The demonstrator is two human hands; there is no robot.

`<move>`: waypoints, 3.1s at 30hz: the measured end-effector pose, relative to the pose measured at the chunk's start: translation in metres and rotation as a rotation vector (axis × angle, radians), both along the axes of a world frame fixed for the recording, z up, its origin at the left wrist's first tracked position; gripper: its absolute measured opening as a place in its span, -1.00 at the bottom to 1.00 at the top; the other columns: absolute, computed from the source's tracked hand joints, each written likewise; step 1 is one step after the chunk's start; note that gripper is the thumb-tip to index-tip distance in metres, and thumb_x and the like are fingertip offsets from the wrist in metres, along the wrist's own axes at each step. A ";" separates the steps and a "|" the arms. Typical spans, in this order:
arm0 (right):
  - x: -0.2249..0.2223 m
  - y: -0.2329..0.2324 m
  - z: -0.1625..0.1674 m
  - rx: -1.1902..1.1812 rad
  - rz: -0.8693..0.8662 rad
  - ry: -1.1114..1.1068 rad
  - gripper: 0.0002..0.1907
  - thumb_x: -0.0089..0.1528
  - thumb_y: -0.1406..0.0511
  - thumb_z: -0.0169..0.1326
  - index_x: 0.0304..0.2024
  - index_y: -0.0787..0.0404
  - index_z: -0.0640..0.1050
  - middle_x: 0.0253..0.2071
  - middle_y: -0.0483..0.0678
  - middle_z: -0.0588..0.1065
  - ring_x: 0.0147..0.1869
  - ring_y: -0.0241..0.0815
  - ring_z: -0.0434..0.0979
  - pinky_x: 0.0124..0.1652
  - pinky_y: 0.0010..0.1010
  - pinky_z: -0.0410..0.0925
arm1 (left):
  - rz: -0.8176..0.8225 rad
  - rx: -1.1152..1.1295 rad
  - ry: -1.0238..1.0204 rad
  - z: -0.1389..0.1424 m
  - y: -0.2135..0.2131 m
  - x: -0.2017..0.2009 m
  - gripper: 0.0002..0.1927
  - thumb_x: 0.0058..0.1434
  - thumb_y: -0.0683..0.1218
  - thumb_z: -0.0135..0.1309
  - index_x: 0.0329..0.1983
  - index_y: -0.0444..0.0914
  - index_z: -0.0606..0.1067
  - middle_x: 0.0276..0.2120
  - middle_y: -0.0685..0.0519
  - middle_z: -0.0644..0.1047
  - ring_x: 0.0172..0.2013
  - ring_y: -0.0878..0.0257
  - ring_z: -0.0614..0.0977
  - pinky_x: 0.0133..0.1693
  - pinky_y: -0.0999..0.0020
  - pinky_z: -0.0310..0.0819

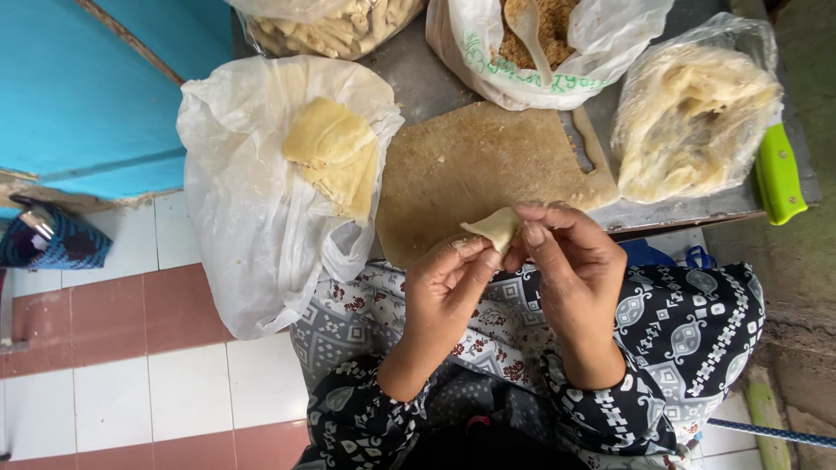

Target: The person sits at a low table and cuts a round of dough into smaller pieces with a knife on a wooden board. They then fold each piece of dough by hand around a filling, dip the folded pieces into a bag of brown sugar, and set the finished pieces aside while repeating the process.

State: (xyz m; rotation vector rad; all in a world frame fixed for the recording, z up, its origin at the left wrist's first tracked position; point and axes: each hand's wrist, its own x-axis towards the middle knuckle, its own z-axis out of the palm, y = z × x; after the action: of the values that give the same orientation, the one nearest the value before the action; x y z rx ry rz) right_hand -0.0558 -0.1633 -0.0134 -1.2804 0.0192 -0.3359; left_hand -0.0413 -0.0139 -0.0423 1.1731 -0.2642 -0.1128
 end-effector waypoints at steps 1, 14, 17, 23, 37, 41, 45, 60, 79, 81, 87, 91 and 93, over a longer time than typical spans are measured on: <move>0.000 0.001 0.003 0.053 0.012 0.003 -0.82 0.35 0.54 0.07 0.01 0.42 0.57 -0.20 0.02 0.56 -0.23 -0.26 0.57 -0.16 -0.47 0.47 | -0.014 -0.100 0.060 -0.003 0.000 0.001 -0.83 0.49 -0.24 0.10 0.08 -0.44 0.53 -0.03 -0.05 0.62 -0.01 0.29 0.64 0.04 0.40 0.59; -0.007 0.008 0.022 -0.511 -0.030 -0.115 -0.72 0.18 0.59 0.29 -0.07 0.41 0.57 0.01 0.07 0.51 0.10 -0.21 0.55 0.05 -0.46 0.43 | -0.034 -0.143 0.227 0.016 0.014 0.002 -0.80 0.43 -0.20 0.09 0.02 -0.44 0.51 -0.09 -0.08 0.63 -0.07 0.21 0.70 -0.06 0.30 0.70; -0.010 0.005 0.021 -0.347 0.016 -0.021 -0.78 0.26 0.59 0.19 -0.03 0.45 0.57 0.04 0.10 0.51 0.09 -0.18 0.57 0.08 -0.42 0.48 | -0.018 -0.098 0.220 0.020 0.014 0.002 -0.79 0.44 -0.17 0.08 0.02 -0.43 0.52 -0.08 -0.07 0.64 -0.06 0.21 0.70 -0.07 0.32 0.71; -0.009 -0.002 0.022 -0.034 0.129 0.080 -0.85 0.32 0.57 0.09 -0.06 0.49 0.57 -0.07 0.11 0.53 -0.14 -0.16 0.63 -0.11 -0.38 0.55 | -0.022 -0.022 0.117 0.028 0.012 0.001 -0.83 0.49 -0.17 0.02 0.00 -0.39 0.48 -0.08 -0.02 0.62 -0.04 0.28 0.69 -0.05 0.41 0.69; -0.004 -0.006 0.023 -0.327 0.060 -0.016 -0.87 0.31 0.59 0.16 -0.11 0.43 0.53 0.03 0.05 0.50 0.14 -0.25 0.50 0.15 -0.49 0.38 | 0.217 0.613 -0.473 0.043 0.015 0.005 -0.88 0.40 -0.26 0.12 -0.05 -0.36 0.47 -0.13 -0.04 0.56 -0.21 0.18 0.70 -0.17 0.37 0.62; -0.004 -0.007 0.019 -0.006 0.027 0.124 -0.86 0.32 0.59 0.12 -0.10 0.41 0.49 -0.07 0.07 0.57 0.01 -0.22 0.60 0.08 -0.41 0.49 | 0.180 0.514 -0.446 0.043 0.014 0.004 -0.88 0.40 -0.27 0.09 -0.04 -0.36 0.43 -0.06 -0.07 0.53 -0.16 0.17 0.68 -0.13 0.38 0.66; -0.007 -0.007 0.017 -0.061 0.075 0.147 -0.79 0.33 0.57 0.08 0.02 0.41 0.48 -0.06 0.05 0.59 0.04 -0.24 0.61 0.05 -0.47 0.47 | 0.225 0.574 -0.477 0.042 0.015 0.006 -0.85 0.35 -0.28 0.13 -0.06 -0.34 0.43 -0.08 -0.05 0.53 -0.16 0.15 0.66 -0.14 0.31 0.62; -0.009 0.001 0.014 -0.236 -0.085 0.121 -0.62 0.27 0.63 0.19 0.05 0.34 0.37 -0.10 0.00 0.54 -0.06 -0.32 0.59 -0.08 -0.55 0.48 | 0.205 0.508 -0.470 0.043 0.014 0.003 -0.84 0.34 -0.28 0.13 -0.05 -0.33 0.44 -0.05 -0.05 0.57 -0.12 0.13 0.68 -0.10 0.32 0.62; 0.022 -0.031 0.018 0.608 0.135 0.165 -0.63 0.34 0.44 -0.01 0.21 0.37 0.38 0.04 0.08 0.54 0.10 -0.02 0.63 0.13 -0.13 0.52 | 0.686 0.336 -0.322 0.059 0.092 0.069 -0.72 0.52 -0.34 0.06 0.24 -0.38 0.37 0.06 -0.04 0.51 -0.20 0.43 0.61 -0.27 0.58 0.54; 0.031 -0.030 0.026 0.310 0.036 0.064 -0.59 0.29 0.44 -0.01 0.21 0.33 0.35 0.05 0.09 0.55 0.10 -0.06 0.62 0.12 -0.21 0.50 | 0.696 0.288 -0.292 0.069 0.094 0.075 -0.69 0.51 -0.34 0.06 0.27 -0.38 0.36 0.07 -0.03 0.48 -0.12 0.40 0.63 -0.19 0.53 0.63; 0.057 -0.012 0.029 -1.559 -0.153 -0.615 -0.56 0.29 0.43 0.13 0.19 0.40 0.36 0.00 0.26 0.55 0.01 0.19 0.58 0.02 -0.09 0.45 | 0.845 0.449 -0.255 0.074 0.106 0.070 -0.64 0.49 -0.29 0.07 0.32 -0.34 0.38 -0.01 -0.01 0.53 -0.18 0.39 0.60 -0.21 0.51 0.61; 0.058 -0.013 0.021 -1.615 0.054 -0.576 -0.40 0.26 0.48 0.14 0.34 0.55 0.32 -0.14 0.19 0.53 -0.08 0.14 0.58 -0.02 -0.06 0.48 | 0.959 0.757 -0.458 0.072 0.111 0.064 -0.63 0.46 -0.28 0.08 0.30 -0.30 0.39 0.13 -0.07 0.56 -0.02 0.34 0.62 -0.16 0.49 0.63; 0.058 -0.018 0.018 -1.554 0.060 -0.435 -0.43 0.28 0.50 0.14 0.34 0.52 0.34 -0.16 0.20 0.53 -0.14 0.12 0.56 -0.11 -0.09 0.47 | 0.921 0.750 -0.400 0.071 0.110 0.057 -0.63 0.48 -0.27 0.10 0.32 -0.29 0.42 0.03 -0.03 0.59 -0.11 0.36 0.63 -0.22 0.51 0.56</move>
State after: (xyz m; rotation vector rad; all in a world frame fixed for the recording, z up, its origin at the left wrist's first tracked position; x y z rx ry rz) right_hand 0.0024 -0.1811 0.0045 -2.6880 -0.7863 -0.6033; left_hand 0.0156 0.0963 0.0285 1.9553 0.0043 0.9088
